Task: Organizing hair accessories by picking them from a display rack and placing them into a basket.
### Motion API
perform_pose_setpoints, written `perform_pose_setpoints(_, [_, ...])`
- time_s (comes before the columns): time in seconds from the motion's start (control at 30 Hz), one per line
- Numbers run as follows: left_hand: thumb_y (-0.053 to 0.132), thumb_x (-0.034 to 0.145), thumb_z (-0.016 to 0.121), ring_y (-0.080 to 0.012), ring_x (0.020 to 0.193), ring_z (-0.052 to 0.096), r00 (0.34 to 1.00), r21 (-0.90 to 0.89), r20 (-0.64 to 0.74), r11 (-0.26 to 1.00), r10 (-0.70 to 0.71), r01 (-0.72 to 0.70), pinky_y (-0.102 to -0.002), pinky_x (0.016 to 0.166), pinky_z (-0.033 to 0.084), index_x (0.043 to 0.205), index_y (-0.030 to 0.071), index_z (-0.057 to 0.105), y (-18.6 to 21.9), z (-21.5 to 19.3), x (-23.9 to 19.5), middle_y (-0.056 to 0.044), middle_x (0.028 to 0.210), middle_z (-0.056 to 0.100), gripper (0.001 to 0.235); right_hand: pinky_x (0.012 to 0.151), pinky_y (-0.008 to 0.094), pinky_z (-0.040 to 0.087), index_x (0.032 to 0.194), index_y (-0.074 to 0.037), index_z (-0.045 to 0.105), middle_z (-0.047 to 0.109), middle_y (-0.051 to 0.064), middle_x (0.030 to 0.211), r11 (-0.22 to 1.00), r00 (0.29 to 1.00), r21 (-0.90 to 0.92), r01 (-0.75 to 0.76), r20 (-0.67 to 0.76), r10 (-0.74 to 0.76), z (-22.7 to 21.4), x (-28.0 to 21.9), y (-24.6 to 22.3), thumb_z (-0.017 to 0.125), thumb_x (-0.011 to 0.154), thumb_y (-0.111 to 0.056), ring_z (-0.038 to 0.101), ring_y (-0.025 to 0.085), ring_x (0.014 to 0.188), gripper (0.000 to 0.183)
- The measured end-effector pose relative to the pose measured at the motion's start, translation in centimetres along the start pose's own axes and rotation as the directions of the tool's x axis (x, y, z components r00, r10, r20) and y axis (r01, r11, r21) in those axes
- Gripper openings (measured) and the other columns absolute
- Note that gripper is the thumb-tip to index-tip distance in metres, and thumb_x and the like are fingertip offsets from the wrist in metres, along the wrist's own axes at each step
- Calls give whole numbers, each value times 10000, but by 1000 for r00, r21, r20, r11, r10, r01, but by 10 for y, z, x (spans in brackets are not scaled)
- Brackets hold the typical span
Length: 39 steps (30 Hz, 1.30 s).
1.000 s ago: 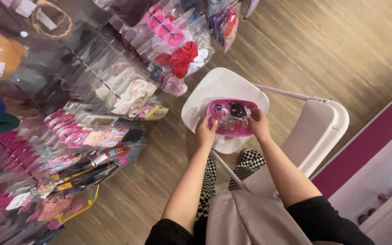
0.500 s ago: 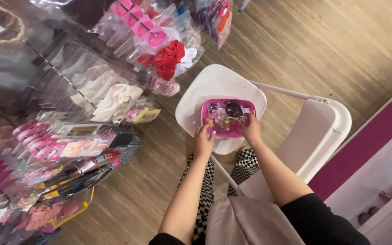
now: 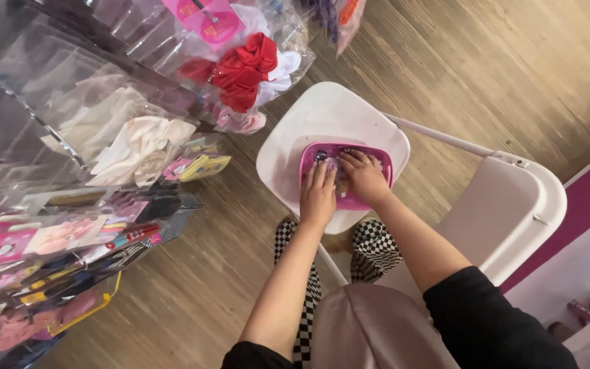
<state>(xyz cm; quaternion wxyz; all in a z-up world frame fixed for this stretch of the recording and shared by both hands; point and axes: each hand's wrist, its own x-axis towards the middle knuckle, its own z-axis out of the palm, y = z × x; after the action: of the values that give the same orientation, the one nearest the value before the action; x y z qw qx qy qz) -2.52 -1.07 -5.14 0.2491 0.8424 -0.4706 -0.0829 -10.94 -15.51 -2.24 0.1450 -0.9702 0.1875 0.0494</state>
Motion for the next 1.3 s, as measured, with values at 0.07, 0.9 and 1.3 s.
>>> perform_pose_setpoints(0.07, [85, 850, 675, -387, 1445, 419, 999, 56, 48, 998, 2, -5, -567, 1115, 409, 1384, 100, 612, 0, 13, 1, -107, 1551, 476, 539, 1090, 486, 419, 1371, -256, 618, 607, -61, 1432, 997, 993, -42, 60, 103, -55, 19, 3, 15, 580, 918, -234, 433, 212, 1439, 454])
perform_pose_setpoints(0.9, [137, 820, 735, -334, 1228, 635, 963, 252, -242, 966, 117, -54, -486, 1117, 466, 913, 61, 756, -29, 29, -3, -142, 1055, 703, 121, 1042, 649, 299, 1309, -423, 647, 523, -34, 1399, 986, 945, -166, 6, 323, 48, 75, 12, 20, 752, 784, -505, 338, 343, 1383, 542])
perform_pose_setpoints(1.3, [215, 771, 807, -324, 1264, 605, 990, 244, -139, 970, 18, 17, -542, 1179, 390, 936, 45, 744, -23, 23, -12, -142, 1079, 673, 246, 1026, 740, 255, 1248, -319, 716, 448, 63, 1462, 985, 985, -172, -20, 163, 49, 94, 12, 13, 582, 935, -475, 394, 485, 1298, 375])
